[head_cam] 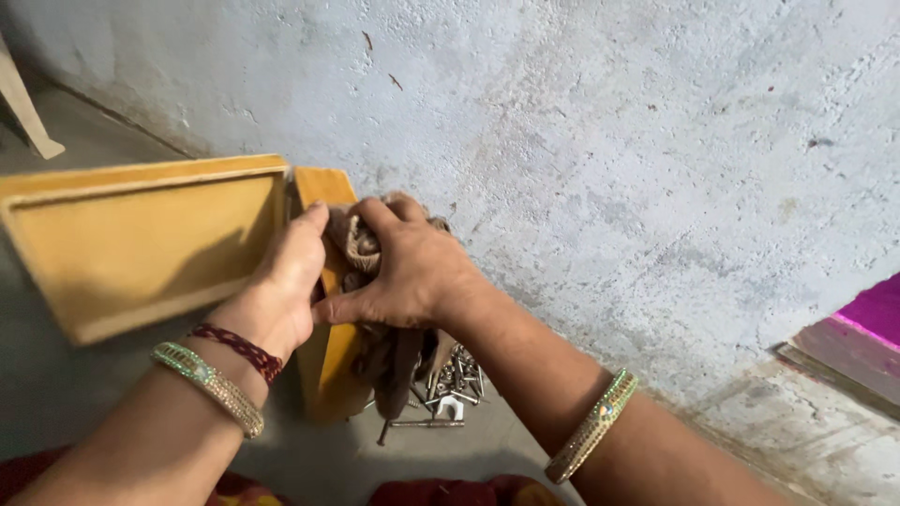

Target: The person wipes the exterior and interior surfaces of a yellow wooden box with a brown cloth. They then pick up individual metal screws from the floor and wipe them with the cloth before placing them into the box.

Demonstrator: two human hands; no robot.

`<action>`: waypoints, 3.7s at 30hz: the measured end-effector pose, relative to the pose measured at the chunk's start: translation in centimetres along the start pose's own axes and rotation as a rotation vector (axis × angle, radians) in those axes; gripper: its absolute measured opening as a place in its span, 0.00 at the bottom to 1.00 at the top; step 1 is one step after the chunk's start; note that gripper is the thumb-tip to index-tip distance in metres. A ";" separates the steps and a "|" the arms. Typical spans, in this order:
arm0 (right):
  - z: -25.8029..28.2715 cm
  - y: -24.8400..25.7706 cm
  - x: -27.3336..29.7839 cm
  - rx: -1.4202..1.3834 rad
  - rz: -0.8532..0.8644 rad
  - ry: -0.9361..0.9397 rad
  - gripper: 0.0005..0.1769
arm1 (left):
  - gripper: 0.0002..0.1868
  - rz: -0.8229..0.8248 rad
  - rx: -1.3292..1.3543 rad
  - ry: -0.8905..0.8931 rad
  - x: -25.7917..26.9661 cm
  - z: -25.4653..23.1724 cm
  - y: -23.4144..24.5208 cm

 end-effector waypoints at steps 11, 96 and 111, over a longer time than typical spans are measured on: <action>0.9 0.0 -0.3 -0.142 0.006 -0.389 0.59 | 0.32 0.266 -0.110 -0.056 0.3 -0.1 -0.2; -0.8 0.0 -2.9 -0.368 -0.316 0.521 0.42 | 0.22 -0.099 0.234 -0.631 0.1 0.2 0.6; -0.2 -1.3 -3.7 -0.195 -0.355 0.375 0.48 | 0.22 -0.107 0.252 -0.397 0.7 0.0 0.4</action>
Point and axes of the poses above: each hand's wrist, its own x-axis away from the middle knuckle, its own y-axis out of the back of the hand, z = x × y, the point moved 1 cm from there along -x, towards the middle knuckle, and after that the axes turned 13 degrees about -y, right-handed, at the moved point
